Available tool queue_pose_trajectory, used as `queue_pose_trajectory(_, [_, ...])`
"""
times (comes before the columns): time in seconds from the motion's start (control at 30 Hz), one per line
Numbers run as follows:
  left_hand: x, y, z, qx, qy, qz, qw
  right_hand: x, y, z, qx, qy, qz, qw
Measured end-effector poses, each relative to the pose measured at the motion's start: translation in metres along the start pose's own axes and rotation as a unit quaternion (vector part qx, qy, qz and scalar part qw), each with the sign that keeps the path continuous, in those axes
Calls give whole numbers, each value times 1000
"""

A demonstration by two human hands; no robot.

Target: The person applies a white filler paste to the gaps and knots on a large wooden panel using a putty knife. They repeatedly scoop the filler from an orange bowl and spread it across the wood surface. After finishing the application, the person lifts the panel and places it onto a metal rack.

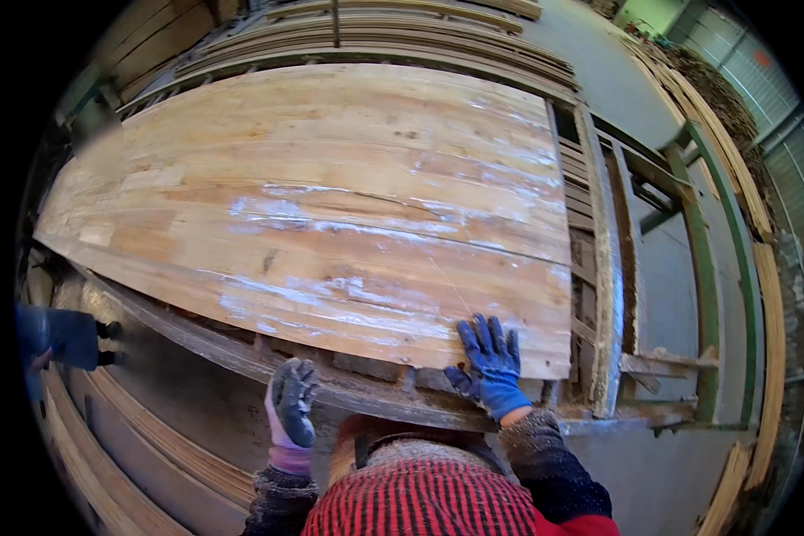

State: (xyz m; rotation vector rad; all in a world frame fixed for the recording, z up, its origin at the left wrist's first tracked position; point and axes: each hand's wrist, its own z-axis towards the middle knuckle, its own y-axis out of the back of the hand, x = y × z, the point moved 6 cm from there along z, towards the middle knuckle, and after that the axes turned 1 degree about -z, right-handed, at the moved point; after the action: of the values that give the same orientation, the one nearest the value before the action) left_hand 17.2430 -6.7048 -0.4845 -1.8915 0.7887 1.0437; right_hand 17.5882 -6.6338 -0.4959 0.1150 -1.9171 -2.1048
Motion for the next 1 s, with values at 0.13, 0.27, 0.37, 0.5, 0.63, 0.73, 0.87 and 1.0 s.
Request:
queue_pose_trajectory(0.13, [-6,-22,13,28,-63,21,997,0,4,2,21,-11,13,1000])
queue_pose_trajectory(0.27, [-13,-39,28,34,-117,80,989,-2,4,6,21,-10,18,1000])
queue_pose_trajectory(0.37, [-19,-38,38,34,-255,255,932,0,6,8,30,-6,8,1000])
queue_pose_trajectory(0.5, [-34,-85,52,165,-411,573,689,-3,5,8,39,-11,9,999])
queue_pose_trajectory(0.63, [-16,-113,65,344,-364,710,496,-8,7,10,29,-4,22,999])
queue_pose_trajectory(0.73, [-8,-128,82,374,-361,747,414,-14,17,12,18,-12,34,999])
queue_pose_trajectory(0.87, [2,-122,92,393,-326,713,481,-14,9,13,49,-12,39,998])
queue_pose_trajectory(1.0, [1,-100,80,357,-350,755,424,3,3,13,91,13,52,994])
